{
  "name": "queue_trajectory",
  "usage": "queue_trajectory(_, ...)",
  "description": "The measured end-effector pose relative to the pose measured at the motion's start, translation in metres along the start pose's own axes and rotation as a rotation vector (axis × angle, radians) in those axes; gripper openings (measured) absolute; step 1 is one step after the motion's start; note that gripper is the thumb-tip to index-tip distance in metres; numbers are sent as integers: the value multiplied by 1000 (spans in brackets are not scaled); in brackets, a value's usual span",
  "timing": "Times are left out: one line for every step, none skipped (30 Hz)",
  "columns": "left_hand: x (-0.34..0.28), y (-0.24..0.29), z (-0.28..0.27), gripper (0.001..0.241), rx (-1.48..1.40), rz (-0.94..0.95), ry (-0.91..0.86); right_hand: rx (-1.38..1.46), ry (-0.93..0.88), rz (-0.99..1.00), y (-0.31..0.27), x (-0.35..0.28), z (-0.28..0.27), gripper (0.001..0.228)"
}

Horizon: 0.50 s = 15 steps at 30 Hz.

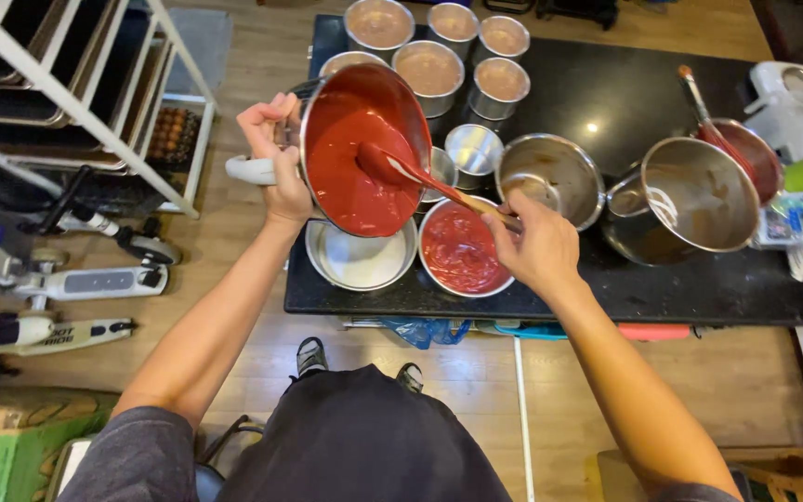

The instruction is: Pour cake batter into several round metal cake pans and spread it evenly.

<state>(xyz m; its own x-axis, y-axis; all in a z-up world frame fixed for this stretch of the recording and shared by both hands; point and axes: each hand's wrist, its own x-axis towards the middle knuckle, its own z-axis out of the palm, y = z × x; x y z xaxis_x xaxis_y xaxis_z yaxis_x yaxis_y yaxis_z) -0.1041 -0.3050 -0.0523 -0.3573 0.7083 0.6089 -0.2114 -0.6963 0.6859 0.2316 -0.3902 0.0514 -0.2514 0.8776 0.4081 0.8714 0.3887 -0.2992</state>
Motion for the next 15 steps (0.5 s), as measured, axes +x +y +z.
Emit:
queue_trajectory(-1,7,-5,49,7,3,13,3,-8,-12,-5,2,4,26)
queue_trajectory(-1,13,-8,48,-22,-8,-25,-52,16,-66,-10,3,7,25)
queue_trajectory(-2,20,-11,48,-50,-18,-62,-106,40,-120,-14,4,10,25)
queue_trajectory(-2,26,-16,48,-45,-17,-55,-103,36,-128,-18,6,12,25)
queue_trajectory(-2,32,-19,46,205,52,-101,-120,72,-177,-22,8,14,20)
queue_trajectory(-2,38,-22,44,453,117,-149,-138,109,-221,-25,9,15,16)
queue_trajectory(-3,43,-24,44,456,116,-145,-136,107,-224,-32,13,16,16)
queue_trajectory(-3,46,-24,44,477,136,-173,-158,133,-248,-37,16,15,15)
queue_trajectory(-3,50,-24,44,498,157,-200,-181,159,-272,-42,20,15,15)
queue_trajectory(-3,49,-25,44,495,157,-202,-183,160,-270,-41,23,20,15)
queue_trajectory(-3,48,-26,44,489,151,-214,-186,183,-267,-40,25,25,15)
queue_trajectory(-3,47,-26,45,481,143,-227,-191,205,-263,-38,27,29,14)
queue_trajectory(-2,49,-26,45,477,142,-229,-195,205,-260,-38,29,31,14)
queue_trajectory(-1,51,-25,44,498,162,-255,-238,169,-207,-38,31,33,16)
queue_trajectory(0,52,-25,44,518,182,-281,-281,134,-154,-37,33,35,17)
